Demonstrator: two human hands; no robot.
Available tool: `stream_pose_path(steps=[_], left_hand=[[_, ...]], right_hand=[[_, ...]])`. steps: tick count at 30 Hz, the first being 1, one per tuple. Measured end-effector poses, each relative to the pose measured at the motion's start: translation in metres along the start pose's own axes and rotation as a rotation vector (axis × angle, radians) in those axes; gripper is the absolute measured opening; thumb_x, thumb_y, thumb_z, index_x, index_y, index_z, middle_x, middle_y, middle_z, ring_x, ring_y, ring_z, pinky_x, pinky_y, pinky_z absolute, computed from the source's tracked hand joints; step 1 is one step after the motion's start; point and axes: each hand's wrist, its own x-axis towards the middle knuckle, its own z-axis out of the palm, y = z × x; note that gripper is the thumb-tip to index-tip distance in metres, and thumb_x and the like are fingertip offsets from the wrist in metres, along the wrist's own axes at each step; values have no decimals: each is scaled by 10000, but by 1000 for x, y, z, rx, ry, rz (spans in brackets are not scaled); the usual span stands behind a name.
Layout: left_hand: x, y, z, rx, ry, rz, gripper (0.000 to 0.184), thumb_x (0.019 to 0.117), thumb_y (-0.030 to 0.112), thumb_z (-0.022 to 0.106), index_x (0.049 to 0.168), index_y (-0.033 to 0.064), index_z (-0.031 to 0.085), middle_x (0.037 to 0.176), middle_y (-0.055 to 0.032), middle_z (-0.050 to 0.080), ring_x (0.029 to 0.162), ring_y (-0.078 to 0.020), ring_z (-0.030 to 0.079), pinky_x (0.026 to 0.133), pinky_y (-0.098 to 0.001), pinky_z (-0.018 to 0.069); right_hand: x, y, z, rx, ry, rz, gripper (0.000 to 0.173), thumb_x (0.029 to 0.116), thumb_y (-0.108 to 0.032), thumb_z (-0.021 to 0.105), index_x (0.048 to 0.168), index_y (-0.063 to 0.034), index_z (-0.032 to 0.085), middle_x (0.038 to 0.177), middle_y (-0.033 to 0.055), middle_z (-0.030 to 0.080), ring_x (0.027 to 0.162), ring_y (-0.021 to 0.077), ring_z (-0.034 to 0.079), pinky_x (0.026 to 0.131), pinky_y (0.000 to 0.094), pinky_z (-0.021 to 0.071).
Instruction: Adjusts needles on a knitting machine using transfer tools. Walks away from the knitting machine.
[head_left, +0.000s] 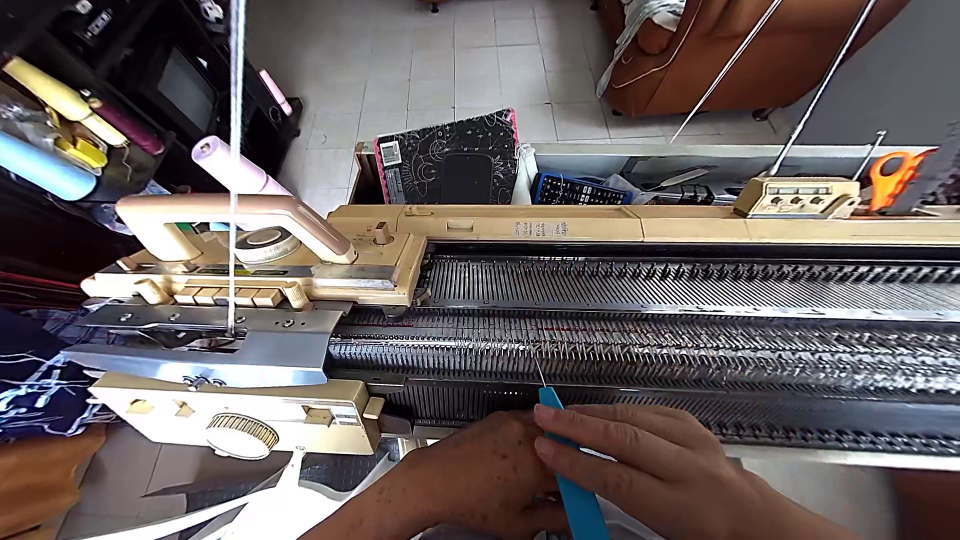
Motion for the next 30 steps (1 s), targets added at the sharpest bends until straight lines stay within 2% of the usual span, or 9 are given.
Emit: stream_pose_path(steps=[6, 9, 13, 15, 17, 19, 22, 26, 30], left_hand=[[-3, -1, 3, 67, -40, 27, 254, 980, 243, 628, 929, 12, 719, 862, -144, 725, 880, -258, 709, 837, -367, 549], [-3, -2, 5, 66, -55, 25, 203, 969, 205, 643, 923, 27, 728, 833, -105, 723, 869, -228, 703, 927, -361, 516], [-2, -5, 4, -25, -86, 4, 189, 972, 165, 659, 934, -10, 720, 754, -94, 705, 771, -190, 713, 1135, -391, 421], [-2, -5, 1, -15, -110, 1, 206, 971, 177, 659, 928, -15, 719, 757, -96, 710, 782, -196, 722, 1147, -409, 416], [-1, -5, -1, 9, -143, -6, 226, 970, 196, 662, 940, -18, 727, 783, -103, 726, 813, -209, 734, 1143, -417, 423], [-2, -5, -1, 20, -161, -4, 233, 967, 203, 664, 948, -21, 728, 793, -109, 729, 831, -218, 738, 1151, -420, 415], [-2, -5, -2, -14, -150, -8, 215, 953, 183, 681, 951, -27, 730, 788, -112, 725, 823, -216, 737, 1149, -423, 416], [0, -5, -6, -81, -151, -33, 213, 940, 171, 691, 964, -37, 731, 789, -116, 724, 804, -214, 729, 1147, -436, 415], [-1, -6, -5, -114, -139, -22, 215, 941, 166, 691, 967, -44, 730, 791, -114, 725, 805, -207, 726, 1158, -437, 400]], right_hand=[[-11, 1, 6, 143, -2, 48, 165, 1072, -117, 520, 1166, -86, 652, 1239, 85, 711, 1152, 119, 679, 987, 208, 529], [-11, -3, 0, 266, 34, 136, 162, 1070, -136, 533, 1153, -97, 666, 1215, 56, 717, 1140, 87, 677, 985, 197, 535], [31, 1, -37, 187, 115, 470, 253, 1062, -388, 532, 1103, -170, 654, 921, -114, 719, 845, -61, 668, 732, 118, 557], [64, 24, -53, 68, 11, 670, 302, 1054, -379, 490, 1145, -149, 664, 828, -120, 673, 719, -37, 623, 612, 179, 524], [93, 53, -58, 31, -213, 776, 279, 1062, -289, 496, 1176, -121, 688, 931, -7, 670, 820, 106, 627, 703, 344, 510], [117, 77, -51, 52, -464, 790, 206, 1036, -165, 601, 1162, -62, 728, 1034, 120, 676, 952, 244, 635, 832, 463, 504], [144, 91, -31, 94, -725, 877, 179, 973, -142, 707, 1139, -83, 735, 1012, 92, 723, 946, 209, 669, 877, 429, 513], [149, 97, -17, -22, -710, 934, 126, 968, -153, 718, 1072, -93, 754, 1005, 94, 729, 978, 253, 670, 878, 499, 500], [137, 101, -16, -3, -640, 795, 153, 982, -129, 693, 1115, -69, 739, 1017, 111, 709, 953, 248, 664, 866, 460, 514]])
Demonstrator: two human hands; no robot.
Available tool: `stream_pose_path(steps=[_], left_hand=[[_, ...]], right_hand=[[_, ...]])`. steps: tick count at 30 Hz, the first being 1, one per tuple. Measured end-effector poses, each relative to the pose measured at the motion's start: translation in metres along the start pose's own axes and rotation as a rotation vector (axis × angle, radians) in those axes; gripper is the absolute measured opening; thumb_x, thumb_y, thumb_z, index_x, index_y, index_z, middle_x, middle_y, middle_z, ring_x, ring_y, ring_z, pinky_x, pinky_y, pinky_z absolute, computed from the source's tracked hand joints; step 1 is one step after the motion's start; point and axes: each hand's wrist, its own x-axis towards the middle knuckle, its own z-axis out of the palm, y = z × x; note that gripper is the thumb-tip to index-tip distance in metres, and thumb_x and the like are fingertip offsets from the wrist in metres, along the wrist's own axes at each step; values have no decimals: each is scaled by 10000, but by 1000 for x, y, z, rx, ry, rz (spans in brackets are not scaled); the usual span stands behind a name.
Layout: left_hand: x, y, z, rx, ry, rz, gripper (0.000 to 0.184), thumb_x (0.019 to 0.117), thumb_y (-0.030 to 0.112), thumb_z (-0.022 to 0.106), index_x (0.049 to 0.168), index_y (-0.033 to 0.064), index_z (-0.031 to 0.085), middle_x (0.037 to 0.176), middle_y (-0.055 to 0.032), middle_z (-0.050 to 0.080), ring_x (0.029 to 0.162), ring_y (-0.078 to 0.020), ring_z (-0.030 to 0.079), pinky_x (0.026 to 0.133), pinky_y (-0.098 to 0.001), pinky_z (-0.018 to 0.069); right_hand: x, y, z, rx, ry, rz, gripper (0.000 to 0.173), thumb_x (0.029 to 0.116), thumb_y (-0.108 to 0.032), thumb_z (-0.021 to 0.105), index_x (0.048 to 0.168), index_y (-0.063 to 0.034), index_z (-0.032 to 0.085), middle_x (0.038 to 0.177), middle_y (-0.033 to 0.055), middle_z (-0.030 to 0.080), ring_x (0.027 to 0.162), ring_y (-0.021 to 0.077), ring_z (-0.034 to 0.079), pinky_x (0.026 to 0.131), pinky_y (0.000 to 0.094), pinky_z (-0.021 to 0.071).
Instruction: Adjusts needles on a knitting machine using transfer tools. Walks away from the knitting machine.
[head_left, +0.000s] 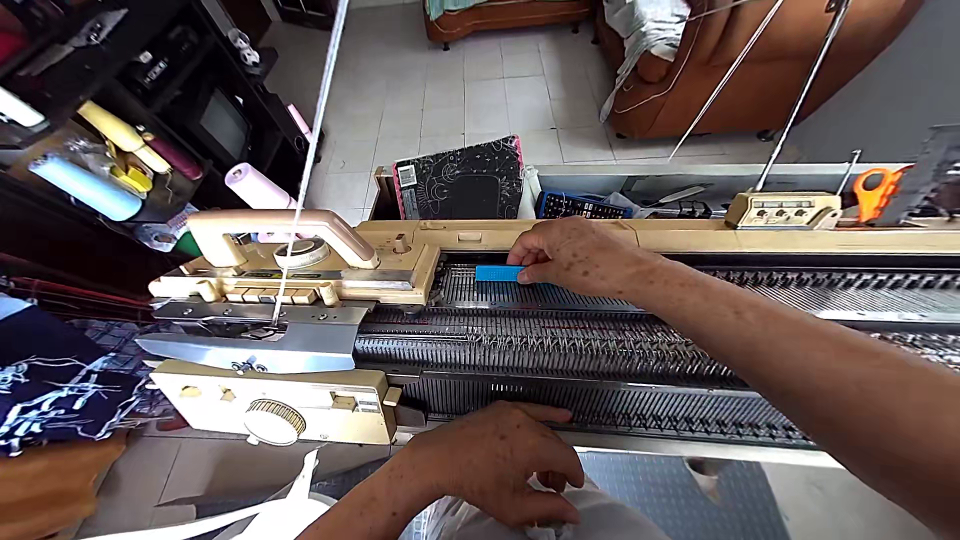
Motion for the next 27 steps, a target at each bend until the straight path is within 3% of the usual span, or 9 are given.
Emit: stream_pose_path(steps=[3, 5, 7, 9, 11, 13, 18, 23, 27], left_hand=[[-6, 2, -4, 23, 31, 10, 230, 968, 178, 662, 981, -43, 726, 825, -116, 734, 837, -197, 728, 1149, -422, 413], [-14, 4, -5, 94, 84, 13, 247, 987, 216, 635, 977, -15, 722, 832, -99, 734, 855, -179, 728, 1131, -395, 432], [-22, 2, -4, 129, 115, 4, 255, 998, 230, 614, 967, -3, 713, 824, -91, 729, 854, -169, 723, 1133, -380, 428], [-25, 0, -2, 129, 121, -3, 259, 989, 232, 623, 954, -5, 719, 817, -94, 731, 846, -171, 726, 1123, -376, 440], [-25, 0, -1, 127, 124, -1, 257, 989, 244, 630, 960, 8, 728, 827, -86, 733, 847, -158, 722, 1080, -356, 475], [-24, 0, -2, 107, 135, 12, 253, 980, 239, 635, 944, 7, 732, 831, -91, 732, 844, -162, 711, 980, -337, 518], [-26, -1, -2, 110, 131, 17, 253, 979, 236, 635, 951, 3, 728, 850, -98, 735, 855, -162, 707, 953, -318, 519], [-25, -1, -2, 135, 152, 29, 226, 957, 224, 649, 951, 7, 715, 840, -99, 724, 839, -171, 692, 848, -293, 532], [-25, 1, -3, 137, 156, 27, 216, 948, 225, 667, 949, 12, 706, 849, -105, 723, 858, -176, 696, 857, -292, 536]], right_hand=[[-23, 3, 6, 186, 365, -148, 197, 1020, -113, 601, 1124, 12, 712, 1012, 163, 670, 867, 238, 638, 791, 418, 524], [-50, -5, 16, 304, 631, -154, 251, 1067, -229, 496, 1108, -46, 663, 938, 29, 654, 720, 64, 586, 646, 258, 492], [-79, -12, 41, 383, 757, -248, 279, 1089, -296, 425, 1112, -72, 590, 913, -36, 685, 658, -9, 604, 559, 192, 521], [-101, -13, 81, 420, 795, -422, 256, 1075, -352, 487, 1114, -113, 570, 959, -35, 678, 758, -4, 640, 630, 180, 561], [-108, -9, 113, 337, 823, -643, 142, 1058, -277, 548, 1055, -136, 561, 973, -4, 654, 877, 50, 654, 753, 170, 557], [-108, -9, 125, 168, 824, -755, 73, 1056, -192, 543, 1063, -135, 499, 989, 35, 618, 908, 113, 639, 801, 184, 537], [-103, -8, 133, 41, 848, -745, 77, 1040, -126, 550, 1084, -117, 487, 977, 60, 609, 875, 151, 628, 774, 200, 531], [-103, -14, 133, -20, 835, -739, 68, 1040, -98, 531, 1097, -106, 496, 978, 78, 608, 861, 180, 615, 762, 230, 527], [-104, -19, 132, -67, 832, -717, 64, 1047, -99, 512, 1108, -113, 498, 975, 78, 604, 836, 189, 603, 733, 242, 517]])
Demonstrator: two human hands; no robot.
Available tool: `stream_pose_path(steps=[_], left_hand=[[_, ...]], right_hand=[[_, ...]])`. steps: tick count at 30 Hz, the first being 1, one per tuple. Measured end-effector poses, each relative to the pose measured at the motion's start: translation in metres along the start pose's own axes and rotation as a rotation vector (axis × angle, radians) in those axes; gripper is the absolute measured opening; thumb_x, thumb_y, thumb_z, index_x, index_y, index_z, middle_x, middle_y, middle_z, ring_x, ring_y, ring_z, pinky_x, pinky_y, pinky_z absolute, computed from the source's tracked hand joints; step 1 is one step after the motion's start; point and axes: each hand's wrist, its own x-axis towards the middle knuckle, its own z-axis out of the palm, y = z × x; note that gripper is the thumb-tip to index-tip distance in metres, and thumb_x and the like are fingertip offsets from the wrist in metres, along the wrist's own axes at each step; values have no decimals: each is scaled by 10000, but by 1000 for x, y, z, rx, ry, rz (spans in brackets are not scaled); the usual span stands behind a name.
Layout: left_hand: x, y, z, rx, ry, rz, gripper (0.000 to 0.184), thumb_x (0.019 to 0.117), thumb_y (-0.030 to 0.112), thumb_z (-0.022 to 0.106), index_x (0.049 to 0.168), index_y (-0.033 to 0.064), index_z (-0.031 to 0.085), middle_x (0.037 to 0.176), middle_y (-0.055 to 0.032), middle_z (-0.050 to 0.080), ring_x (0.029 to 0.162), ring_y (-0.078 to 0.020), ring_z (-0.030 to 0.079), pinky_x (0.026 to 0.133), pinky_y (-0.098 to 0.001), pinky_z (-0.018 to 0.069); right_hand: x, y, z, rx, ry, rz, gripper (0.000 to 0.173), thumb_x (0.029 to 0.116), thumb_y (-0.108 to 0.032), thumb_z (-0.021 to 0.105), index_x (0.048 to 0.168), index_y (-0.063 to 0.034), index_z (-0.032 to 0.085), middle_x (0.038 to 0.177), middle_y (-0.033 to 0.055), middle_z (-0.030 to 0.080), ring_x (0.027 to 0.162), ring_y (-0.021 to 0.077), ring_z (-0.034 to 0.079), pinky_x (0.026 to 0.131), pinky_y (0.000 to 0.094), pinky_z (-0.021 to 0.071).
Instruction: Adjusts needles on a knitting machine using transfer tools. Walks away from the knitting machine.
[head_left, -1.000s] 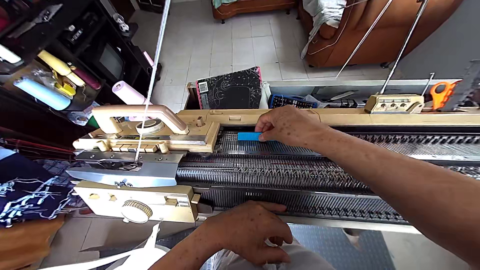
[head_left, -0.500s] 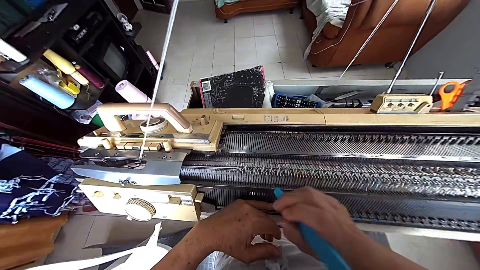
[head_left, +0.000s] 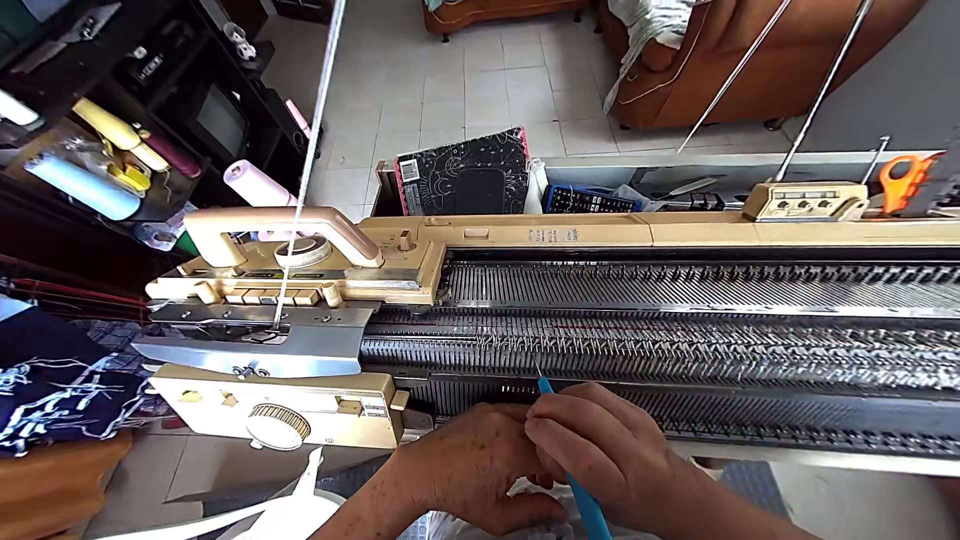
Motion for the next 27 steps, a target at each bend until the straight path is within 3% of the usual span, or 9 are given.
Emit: stream_pose_path(steps=[5, 10, 15, 27], left_hand=[[-1, 0, 0, 4, -6, -3, 245, 961, 247, 654, 956, 10, 718, 854, -108, 727, 869, -183, 698, 863, -304, 534], [0, 0, 0, 3, -8, 0, 241, 956, 234, 653, 963, 4, 727, 849, -109, 727, 856, -190, 698, 853, -312, 537], [1, 0, -1, 17, -6, 11, 226, 938, 228, 660, 934, 11, 721, 817, -105, 715, 819, -186, 686, 812, -301, 528], [0, 2, 0, 35, -6, 1, 221, 940, 235, 658, 922, 23, 721, 827, -100, 727, 833, -184, 695, 835, -304, 528]], right_hand=[[2, 1, 3, -28, -8, 8, 65, 1049, -105, 514, 1113, -108, 523, 983, 79, 607, 851, 193, 598, 746, 243, 511], [-4, 1, 1, -8, 30, 19, 125, 1041, -138, 586, 1155, -95, 562, 1032, 83, 626, 921, 177, 637, 836, 220, 536], [-7, 5, -1, -19, 7, -9, 158, 1069, -114, 520, 1203, -70, 590, 1119, 100, 688, 1038, 165, 683, 930, 221, 540], [-5, 9, 2, -51, 16, 6, 186, 1067, -102, 495, 1194, -93, 631, 1122, 93, 688, 994, 151, 673, 873, 196, 535]])
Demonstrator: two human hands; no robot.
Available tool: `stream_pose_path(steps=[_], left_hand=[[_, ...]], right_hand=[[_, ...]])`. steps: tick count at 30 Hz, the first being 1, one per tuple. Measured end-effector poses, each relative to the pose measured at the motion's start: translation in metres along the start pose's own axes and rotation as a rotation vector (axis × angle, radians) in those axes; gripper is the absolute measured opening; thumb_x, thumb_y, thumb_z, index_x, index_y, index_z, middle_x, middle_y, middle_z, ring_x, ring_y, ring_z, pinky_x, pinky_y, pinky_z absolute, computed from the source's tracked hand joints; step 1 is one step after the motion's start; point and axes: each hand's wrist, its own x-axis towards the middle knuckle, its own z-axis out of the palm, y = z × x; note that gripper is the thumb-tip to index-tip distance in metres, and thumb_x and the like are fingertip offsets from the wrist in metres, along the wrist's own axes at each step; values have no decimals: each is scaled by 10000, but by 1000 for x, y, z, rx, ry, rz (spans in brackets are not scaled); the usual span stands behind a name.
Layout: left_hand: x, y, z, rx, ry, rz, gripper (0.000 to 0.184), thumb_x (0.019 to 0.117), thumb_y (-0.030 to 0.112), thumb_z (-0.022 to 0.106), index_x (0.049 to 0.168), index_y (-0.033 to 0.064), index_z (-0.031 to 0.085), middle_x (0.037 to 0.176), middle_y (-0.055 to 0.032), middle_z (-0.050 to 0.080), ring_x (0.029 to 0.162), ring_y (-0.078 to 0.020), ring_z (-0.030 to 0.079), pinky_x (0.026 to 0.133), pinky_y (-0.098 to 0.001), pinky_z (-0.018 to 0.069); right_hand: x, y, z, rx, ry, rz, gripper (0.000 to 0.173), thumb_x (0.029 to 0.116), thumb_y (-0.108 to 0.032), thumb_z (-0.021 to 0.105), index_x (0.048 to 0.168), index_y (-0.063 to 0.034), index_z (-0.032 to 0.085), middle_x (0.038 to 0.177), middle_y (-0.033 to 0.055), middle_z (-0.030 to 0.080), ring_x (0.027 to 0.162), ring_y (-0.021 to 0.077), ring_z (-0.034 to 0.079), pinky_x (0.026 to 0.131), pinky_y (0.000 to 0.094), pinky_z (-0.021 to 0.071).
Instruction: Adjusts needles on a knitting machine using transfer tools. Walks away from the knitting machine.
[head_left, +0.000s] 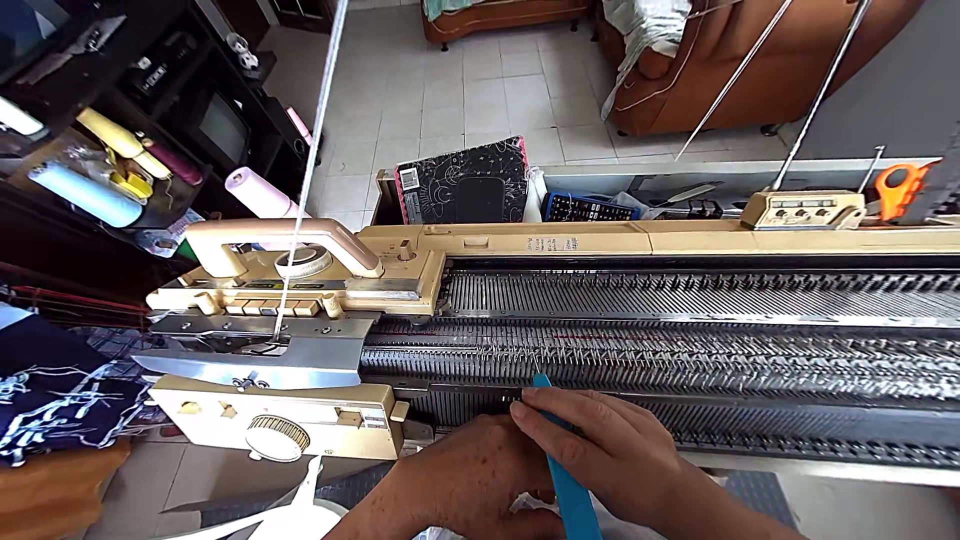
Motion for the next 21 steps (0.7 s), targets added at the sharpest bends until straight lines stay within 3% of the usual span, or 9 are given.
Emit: stream_pose_path(steps=[8, 9, 11, 12, 14, 16, 18, 19, 21], left_hand=[[0, 0, 0, -10, 5, -4, 219, 944, 243, 663, 935, 29, 710, 815, -93, 721, 806, -176, 691, 797, -295, 532], [0, 0, 0, -10, 8, -7, 224, 944, 246, 668, 936, 26, 709, 811, -94, 719, 804, -177, 692, 813, -297, 534], [1, 1, 0, -36, -19, -36, 224, 951, 234, 679, 959, 13, 718, 832, -96, 727, 836, -180, 707, 975, -321, 508], [1, 1, 0, -64, -35, -49, 219, 950, 211, 682, 962, -4, 723, 831, -104, 729, 845, -187, 718, 1063, -348, 471], [1, 0, 0, -98, -69, -66, 225, 960, 190, 669, 967, -28, 722, 825, -113, 733, 851, -200, 732, 1145, -407, 418], [2, 0, 0, -108, -81, -77, 228, 963, 194, 666, 965, -27, 720, 813, -107, 730, 844, -196, 732, 1159, -416, 403], [2, 1, 0, -109, -83, -76, 221, 963, 188, 667, 960, -26, 722, 809, -107, 729, 843, -197, 731, 1160, -411, 402], [2, 1, 0, -106, -80, -73, 217, 961, 185, 667, 958, -24, 724, 809, -106, 729, 844, -197, 732, 1160, -410, 404], [1, 1, 1, -106, -73, -72, 215, 959, 183, 672, 961, -25, 725, 813, -107, 730, 847, -198, 732, 1155, -409, 410]], right_hand=[[7, -3, 0, -4, 10, 12, 154, 1054, -120, 544, 1171, -94, 640, 1094, 94, 701, 950, 143, 678, 823, 181, 538], [10, -2, -2, 0, 21, 10, 141, 1053, -129, 554, 1160, -91, 638, 1081, 93, 706, 938, 143, 682, 812, 186, 539], [23, 1, -6, 25, 65, 67, 122, 1043, -173, 596, 1103, -87, 657, 1027, 67, 730, 936, 106, 702, 818, 181, 553], [34, 5, -10, 43, 86, 148, 141, 1032, -204, 619, 1062, -77, 672, 980, 39, 740, 914, 63, 707, 810, 160, 563], [64, 18, -16, 97, 54, 444, 212, 969, -231, 675, 1013, -28, 716, 839, 32, 738, 701, 42, 676, 618, 186, 543], [94, 40, -20, 296, -69, 858, 174, 964, -205, 702, 1068, -66, 707, 798, -11, 694, 600, 20, 602, 540, 196, 495], [105, 55, -16, 396, -25, 1046, 112, 978, -184, 692, 1047, -97, 681, 793, -46, 683, 575, -14, 567, 516, 165, 456], [102, 53, -16, 363, 14, 1007, 122, 989, -203, 677, 1055, -101, 673, 814, -49, 689, 594, -19, 585, 525, 159, 471], [80, 34, -18, 260, 86, 740, 184, 1005, -233, 627, 1071, -63, 657, 861, -19, 695, 668, 7, 638, 571, 197, 539]])
